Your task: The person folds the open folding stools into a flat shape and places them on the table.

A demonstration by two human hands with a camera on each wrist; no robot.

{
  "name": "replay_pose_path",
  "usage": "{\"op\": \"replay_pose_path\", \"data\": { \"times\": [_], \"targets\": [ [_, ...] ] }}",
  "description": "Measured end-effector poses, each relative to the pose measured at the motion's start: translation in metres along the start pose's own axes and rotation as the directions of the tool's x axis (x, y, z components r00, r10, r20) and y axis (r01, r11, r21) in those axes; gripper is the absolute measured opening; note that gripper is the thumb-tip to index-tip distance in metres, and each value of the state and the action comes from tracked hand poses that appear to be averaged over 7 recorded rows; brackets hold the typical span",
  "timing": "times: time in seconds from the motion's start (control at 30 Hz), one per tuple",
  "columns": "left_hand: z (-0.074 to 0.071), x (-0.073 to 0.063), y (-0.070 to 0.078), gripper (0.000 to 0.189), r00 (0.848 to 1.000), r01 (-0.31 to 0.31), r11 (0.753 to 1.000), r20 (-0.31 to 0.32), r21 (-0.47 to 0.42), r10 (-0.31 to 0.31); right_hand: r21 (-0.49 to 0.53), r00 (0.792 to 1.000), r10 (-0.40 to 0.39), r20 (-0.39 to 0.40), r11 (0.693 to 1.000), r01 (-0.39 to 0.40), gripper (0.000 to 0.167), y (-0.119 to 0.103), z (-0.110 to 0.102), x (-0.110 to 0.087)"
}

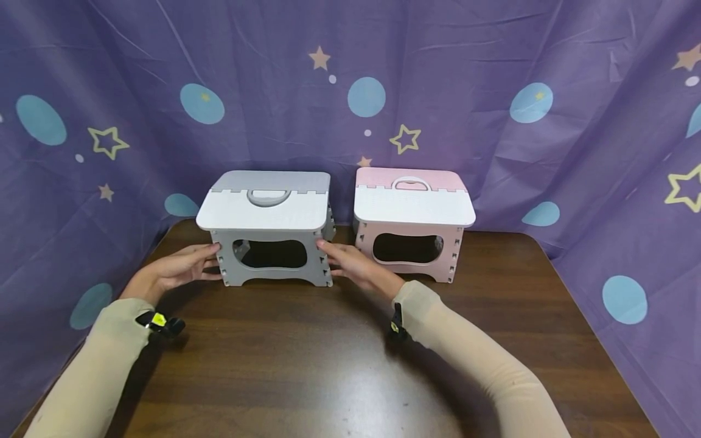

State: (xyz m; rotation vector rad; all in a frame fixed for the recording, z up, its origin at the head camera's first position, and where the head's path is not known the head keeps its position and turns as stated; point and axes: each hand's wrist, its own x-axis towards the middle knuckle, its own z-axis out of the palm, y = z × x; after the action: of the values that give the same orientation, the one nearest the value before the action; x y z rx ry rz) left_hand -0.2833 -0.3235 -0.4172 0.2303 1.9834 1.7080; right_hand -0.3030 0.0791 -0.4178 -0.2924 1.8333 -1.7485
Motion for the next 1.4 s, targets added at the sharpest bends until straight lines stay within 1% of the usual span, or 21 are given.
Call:
{"op": "replay_pose_path", "data": {
  "times": [0.13,0.3,0.4,0.47,0.6,0.7,1.1,1.4],
  "targets": [
    [0.0002,0.0003,-0.0001,0.032,1.0,-0.001,1.0,-0.002,-0.003,0.001,0.001,1.0,-0.007,0.007,1.0,0.007,0.071,-0.0002,0.0,-0.0009],
    [-0.0004,0.0006,-0.0009,0.052,1.0,-0.001,1.0,0.004,0.005,0.001,-0.003,1.0,-0.015,0.012,1.0,0.015,0.071,0.0011,-0.0005,-0.0003],
    [-0.001,0.001,-0.0013,0.057,1.0,0.0,1.0,0.005,0.007,0.0,-0.004,1.0,-0.014,0.012,1.0,0.014,0.071,0.0013,-0.0009,0.0],
    [-0.0015,0.0011,-0.0018,0.052,1.0,0.0,1.0,0.004,0.004,0.0,-0.003,1.0,-0.011,0.011,1.0,0.011,0.071,0.0013,-0.0009,0.0],
    [-0.0019,0.0007,-0.002,0.036,1.0,-0.003,1.0,0.003,-0.001,0.003,-0.006,1.0,-0.007,0.01,1.0,0.007,0.07,0.0007,-0.0006,-0.0003],
    [-0.0018,0.0004,-0.002,0.029,1.0,-0.002,1.0,0.001,0.0,0.002,-0.006,1.0,-0.004,0.01,1.0,0.004,0.07,0.0001,-0.0004,-0.0001],
    [-0.0018,0.0006,-0.0016,0.028,1.0,0.005,1.0,0.0,-0.005,-0.005,-0.002,1.0,-0.002,0.011,1.0,0.002,0.07,0.0006,-0.001,0.0012],
    [-0.0023,0.0015,-0.0026,0.025,1.0,-0.002,1.0,0.009,-0.011,0.003,-0.004,1.0,0.0,0.019,1.0,0.0,0.07,0.0005,-0.0014,0.0017]
  ]
}}
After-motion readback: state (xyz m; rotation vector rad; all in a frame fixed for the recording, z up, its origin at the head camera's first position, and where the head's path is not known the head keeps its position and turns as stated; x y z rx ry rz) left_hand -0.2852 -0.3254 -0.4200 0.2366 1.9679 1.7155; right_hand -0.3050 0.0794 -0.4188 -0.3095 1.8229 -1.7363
